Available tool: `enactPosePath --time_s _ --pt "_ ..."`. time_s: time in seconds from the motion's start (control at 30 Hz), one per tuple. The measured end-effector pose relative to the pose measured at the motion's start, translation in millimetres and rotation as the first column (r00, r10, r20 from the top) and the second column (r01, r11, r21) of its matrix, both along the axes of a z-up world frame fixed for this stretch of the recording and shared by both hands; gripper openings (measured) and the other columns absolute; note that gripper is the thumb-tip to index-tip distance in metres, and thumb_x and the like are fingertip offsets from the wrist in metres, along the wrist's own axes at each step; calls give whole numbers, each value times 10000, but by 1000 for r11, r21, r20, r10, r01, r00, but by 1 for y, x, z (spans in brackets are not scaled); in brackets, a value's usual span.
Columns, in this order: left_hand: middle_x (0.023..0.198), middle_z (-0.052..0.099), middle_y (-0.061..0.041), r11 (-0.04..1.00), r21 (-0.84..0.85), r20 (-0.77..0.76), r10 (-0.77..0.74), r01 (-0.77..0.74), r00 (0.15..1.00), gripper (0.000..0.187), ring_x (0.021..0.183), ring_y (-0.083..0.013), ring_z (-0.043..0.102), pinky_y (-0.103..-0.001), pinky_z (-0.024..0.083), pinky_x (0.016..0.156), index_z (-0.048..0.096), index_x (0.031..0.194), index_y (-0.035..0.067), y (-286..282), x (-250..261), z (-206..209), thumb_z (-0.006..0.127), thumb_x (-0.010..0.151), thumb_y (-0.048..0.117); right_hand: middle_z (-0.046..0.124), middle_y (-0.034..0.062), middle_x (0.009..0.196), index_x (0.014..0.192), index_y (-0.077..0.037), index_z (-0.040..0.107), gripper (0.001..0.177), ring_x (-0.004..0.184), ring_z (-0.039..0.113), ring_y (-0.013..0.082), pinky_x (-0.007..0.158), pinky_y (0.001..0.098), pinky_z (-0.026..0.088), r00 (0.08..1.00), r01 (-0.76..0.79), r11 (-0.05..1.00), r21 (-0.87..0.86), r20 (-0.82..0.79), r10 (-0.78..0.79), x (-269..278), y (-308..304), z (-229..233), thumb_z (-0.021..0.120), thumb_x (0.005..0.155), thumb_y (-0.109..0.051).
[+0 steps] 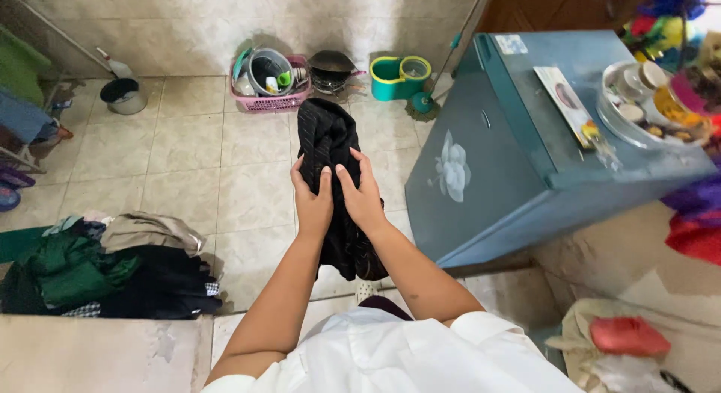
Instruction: The person picks up clothes from a bed, walks to a different room, and places them on a pile.
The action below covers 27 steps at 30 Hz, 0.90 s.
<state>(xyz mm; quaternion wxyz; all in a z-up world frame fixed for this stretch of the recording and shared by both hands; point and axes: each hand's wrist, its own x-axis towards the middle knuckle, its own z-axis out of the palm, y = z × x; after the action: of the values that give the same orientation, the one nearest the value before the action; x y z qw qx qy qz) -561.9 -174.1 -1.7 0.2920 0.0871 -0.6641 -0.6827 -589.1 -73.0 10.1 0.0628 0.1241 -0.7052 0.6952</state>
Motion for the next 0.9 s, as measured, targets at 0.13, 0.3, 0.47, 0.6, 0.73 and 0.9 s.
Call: enactPosePath --time_s 0.13,0.3,0.47,0.6,0.73,0.9 --pt "1321 611 -187 998 -24 -24 55 -55 998 527 1217 -241 606 -352 479 1054 405 1451 11 -6 -56 -4 643 1010 172 645 164 1286 1421 -42 495 454 1206 595 211 1058 338 454 996 -29 998 47 -81 33 -58 -5 1 634 1016 -193" --pt "1312 619 -189 990 -61 -69 119 -124 990 526 1204 -240 612 -349 480 1047 401 1454 12 -11 -115 -1 642 1015 173 635 161 1292 1429 -27 494 463 1216 584 210 1075 330 452 988 -96 995 30 -118 99 -128 -13 -3 636 1018 -184" --pt "1304 616 -185 990 33 7 137 -137 991 537 1187 -233 613 -343 486 1026 389 1458 21 -21 -145 -1 636 1010 185 629 148 1293 1431 -20 486 466 1209 586 198 1057 327 460 984 -166 986 15 -56 167 -168 -28 -16 629 1018 -184" --pt "1322 601 -182 987 13 52 157 -158 986 541 1205 -234 611 -343 486 1023 384 1463 21 -38 -176 -15 634 1013 188 631 148 1285 1430 -18 486 462 1200 588 195 1041 329 468 979 -202 979 2 -1 202 -200 -45 -26 625 1017 -174" --pt "1302 622 -180 985 69 18 155 -156 988 554 1189 -227 626 -338 499 1019 372 1466 23 -64 -216 -31 634 1010 197 643 154 1271 1425 -13 498 454 1179 598 197 1038 330 480 979 -201 979 -24 -42 200 -241 -74 -41 633 1021 -171" --pt "1301 632 -191 970 -2 6 243 -243 970 539 1189 -228 635 -340 495 1029 384 1465 20 -125 -270 -59 645 1019 173 642 135 1264 1424 -26 489 454 1170 593 184 1029 320 478 970 -233 972 9 -74 233 -294 -135 -58 636 1023 -177"
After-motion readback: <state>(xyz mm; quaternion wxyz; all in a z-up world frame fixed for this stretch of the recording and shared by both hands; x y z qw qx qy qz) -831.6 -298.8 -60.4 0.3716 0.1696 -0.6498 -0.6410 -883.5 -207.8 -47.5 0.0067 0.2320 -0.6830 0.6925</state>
